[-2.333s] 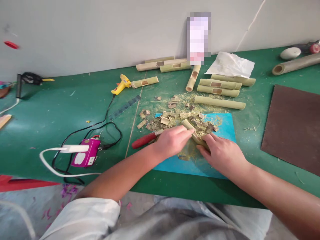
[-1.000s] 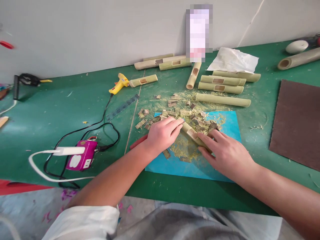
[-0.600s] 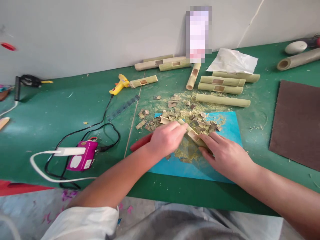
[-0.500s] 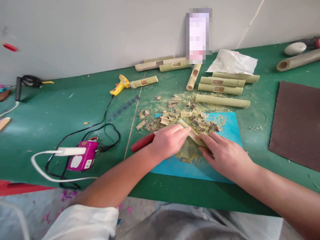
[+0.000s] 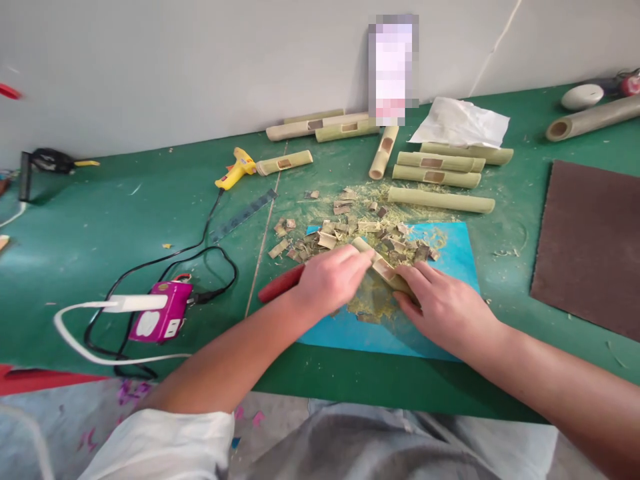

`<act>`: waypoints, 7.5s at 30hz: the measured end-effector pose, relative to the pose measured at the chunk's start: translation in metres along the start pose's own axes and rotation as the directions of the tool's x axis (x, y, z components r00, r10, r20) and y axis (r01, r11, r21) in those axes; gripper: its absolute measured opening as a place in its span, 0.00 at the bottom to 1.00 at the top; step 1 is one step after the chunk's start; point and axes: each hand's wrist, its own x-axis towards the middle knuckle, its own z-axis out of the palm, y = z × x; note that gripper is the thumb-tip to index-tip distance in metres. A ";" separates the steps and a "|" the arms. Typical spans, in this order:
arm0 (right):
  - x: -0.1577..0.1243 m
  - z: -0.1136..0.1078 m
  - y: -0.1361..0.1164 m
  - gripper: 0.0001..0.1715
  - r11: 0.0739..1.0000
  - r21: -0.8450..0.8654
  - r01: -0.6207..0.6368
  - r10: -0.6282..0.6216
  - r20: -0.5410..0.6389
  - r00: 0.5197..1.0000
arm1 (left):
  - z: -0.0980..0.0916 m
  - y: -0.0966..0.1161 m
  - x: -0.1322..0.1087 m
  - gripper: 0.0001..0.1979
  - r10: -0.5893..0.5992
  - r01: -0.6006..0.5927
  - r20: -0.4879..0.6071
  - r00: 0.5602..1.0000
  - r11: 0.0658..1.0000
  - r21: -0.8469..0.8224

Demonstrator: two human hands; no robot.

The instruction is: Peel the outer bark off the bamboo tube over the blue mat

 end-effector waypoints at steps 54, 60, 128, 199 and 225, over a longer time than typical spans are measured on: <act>-0.003 0.000 0.001 0.13 0.999 0.049 -0.001 -0.001 0.033 0.999 | 0.002 -0.001 -0.001 0.11 -0.024 0.023 -0.008 1.000 0.996 -0.087; -0.003 0.000 0.000 0.13 0.999 0.042 -0.006 0.004 0.049 0.999 | 0.002 -0.001 -0.001 0.11 -0.014 0.011 -0.025 1.000 0.995 -0.104; -0.006 0.000 -0.002 0.13 0.998 -0.061 -0.015 0.012 -0.051 0.999 | 0.006 -0.002 -0.002 0.12 0.014 -0.015 -0.036 0.999 1.000 -0.011; -0.005 -0.003 -0.007 0.10 1.000 -0.026 -0.015 0.016 0.021 1.000 | 0.000 -0.007 -0.001 0.14 -0.058 0.058 0.004 0.998 0.998 -0.001; -0.006 0.001 -0.006 0.09 0.998 0.009 0.054 -0.054 -0.005 0.999 | -0.003 0.007 -0.006 0.13 0.015 -0.014 0.051 0.999 1.000 -0.013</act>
